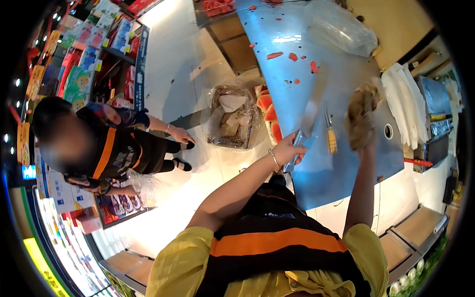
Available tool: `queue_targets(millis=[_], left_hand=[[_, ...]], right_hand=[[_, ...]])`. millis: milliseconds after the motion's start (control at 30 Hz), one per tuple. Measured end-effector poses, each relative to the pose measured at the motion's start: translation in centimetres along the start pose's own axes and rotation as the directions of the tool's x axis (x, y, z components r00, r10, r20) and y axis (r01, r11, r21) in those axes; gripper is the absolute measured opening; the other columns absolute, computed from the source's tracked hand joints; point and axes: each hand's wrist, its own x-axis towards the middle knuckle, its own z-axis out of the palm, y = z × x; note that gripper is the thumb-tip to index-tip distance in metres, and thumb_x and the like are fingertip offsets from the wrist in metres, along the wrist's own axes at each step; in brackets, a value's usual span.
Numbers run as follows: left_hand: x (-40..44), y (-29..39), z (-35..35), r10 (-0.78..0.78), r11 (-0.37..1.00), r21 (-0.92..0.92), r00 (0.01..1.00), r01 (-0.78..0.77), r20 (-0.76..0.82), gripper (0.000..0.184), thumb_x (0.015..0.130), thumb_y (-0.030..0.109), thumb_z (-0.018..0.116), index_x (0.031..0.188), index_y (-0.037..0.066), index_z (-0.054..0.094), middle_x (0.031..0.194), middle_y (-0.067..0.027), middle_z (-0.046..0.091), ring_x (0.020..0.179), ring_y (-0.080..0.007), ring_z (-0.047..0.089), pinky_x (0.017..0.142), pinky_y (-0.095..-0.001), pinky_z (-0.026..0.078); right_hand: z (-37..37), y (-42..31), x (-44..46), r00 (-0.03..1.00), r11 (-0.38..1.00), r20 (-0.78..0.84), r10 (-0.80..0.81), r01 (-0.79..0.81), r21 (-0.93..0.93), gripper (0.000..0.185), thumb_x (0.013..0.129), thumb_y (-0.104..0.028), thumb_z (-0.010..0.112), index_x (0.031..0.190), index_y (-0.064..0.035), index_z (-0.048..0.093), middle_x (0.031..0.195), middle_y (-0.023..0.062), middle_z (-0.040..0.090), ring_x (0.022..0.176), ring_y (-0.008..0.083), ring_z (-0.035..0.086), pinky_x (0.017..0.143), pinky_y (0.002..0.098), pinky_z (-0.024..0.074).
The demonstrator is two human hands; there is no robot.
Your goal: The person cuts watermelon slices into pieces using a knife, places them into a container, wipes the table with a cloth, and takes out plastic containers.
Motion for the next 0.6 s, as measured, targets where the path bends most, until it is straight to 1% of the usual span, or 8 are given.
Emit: queue_targets(millis=[133,200,367,433,467,500,567,600], left_hand=[[-3.2,-0.6,0.5,0.089,0.983,0.158,0.996,-0.091,0.017,0.027,0.078,0.005,0.062,0.096,0.001,0.042,0.061,-0.0057,0.052,0.044,-0.0145,0.05,0.043,-0.0264,0.041],[-4.9,-0.9,0.4,0.092,0.984,0.155,0.996,-0.088,-0.022,0.026,0.078,0.004,0.061,0.095,0.0,0.041,0.061,-0.005,0.051,0.043,-0.0139,0.05,0.043,-0.0263,0.041],[-8.0,-0.7,-0.9,0.18,0.936,0.32,0.98,-0.145,-0.082,0.028,0.077,0.006,0.058,0.096,-0.003,0.041,0.062,-0.0124,0.054,0.045,-0.0228,0.054,0.045,-0.0346,0.045],[-9.2,-0.9,-1.3,0.572,0.524,0.808,0.814,-0.271,-0.098,0.025,0.081,0.012,0.054,0.097,-0.002,0.041,0.066,-0.0206,0.056,0.057,-0.0354,0.058,0.056,-0.0439,0.048],[-9.8,-0.6,-1.5,0.579,0.526,0.803,0.81,-0.279,-0.098,0.025,0.081,0.012,0.054,0.097,-0.002,0.041,0.066,-0.0206,0.056,0.057,-0.0354,0.058,0.056,-0.0439,0.048],[-10.2,-0.3,-1.5,0.526,0.527,0.835,0.833,-0.158,-0.174,0.026,0.083,0.016,0.051,0.099,-0.002,0.04,0.07,-0.0239,0.057,0.064,-0.0395,0.058,0.06,-0.0465,0.047],[-10.8,0.5,-1.6,0.477,0.458,0.889,0.844,-0.001,-0.245,0.032,0.087,0.024,0.045,0.106,-0.001,0.039,0.082,-0.027,0.058,0.073,-0.0411,0.06,0.064,-0.0485,0.048],[-11.0,0.3,-1.8,0.511,0.394,0.917,0.816,0.057,-0.271,0.037,0.087,0.024,0.045,0.113,-0.001,0.038,0.088,-0.0262,0.058,0.073,-0.0401,0.06,0.064,-0.0483,0.049]], right_hand=[[8.5,4.7,-5.3,0.932,0.916,0.305,-0.194,0.284,-0.285,0.049,0.08,-0.003,0.059,0.127,-0.0036,0.046,0.13,0.0127,0.041,0.116,0.0255,0.044,0.094,0.0353,0.0403],[12.2,3.6,-6.7,0.838,0.39,0.4,-0.372,0.531,-0.752,0.052,0.074,0.002,0.062,0.123,-0.011,0.053,0.127,0.0159,0.04,0.118,0.0306,0.042,0.098,0.0376,0.0369],[14.8,4.2,-5.6,0.825,0.403,0.33,-0.459,0.525,-0.75,0.049,0.076,0.002,0.058,0.121,-0.0144,0.056,0.129,0.0146,0.039,0.116,0.0295,0.044,0.098,0.0348,0.0363],[14.9,4.3,-4.8,0.819,0.511,0.314,-0.48,0.552,-0.659,0.047,0.08,-0.003,0.057,0.125,-0.01,0.051,0.13,0.0127,0.039,0.117,0.0288,0.043,0.097,0.0342,0.0376],[15.0,4.2,-4.4,0.943,0.923,0.239,-0.233,0.292,-0.25,0.046,0.08,-0.014,0.062,0.125,-0.0108,0.052,0.126,0.0125,0.044,0.115,0.029,0.043,0.097,0.0412,0.0361],[15.0,4.2,-4.5,0.941,0.917,0.236,-0.242,0.301,-0.262,0.046,0.08,-0.014,0.062,0.125,-0.0108,0.052,0.126,0.0125,0.044,0.115,0.029,0.043,0.097,0.0412,0.0361],[15.8,2.9,-6.0,0.858,0.834,0.507,0.085,-0.339,0.435,0.043,0.086,-0.022,0.057,0.127,-0.0105,0.048,0.123,0.0081,0.046,0.112,0.0261,0.044,0.095,0.0451,0.036],[16.1,3.9,-6.0,0.91,0.832,0.403,0.101,-0.299,0.467,0.04,0.087,-0.023,0.055,0.125,-0.011,0.047,0.124,0.0073,0.046,0.11,0.0259,0.045,0.094,0.0472,0.0362]])
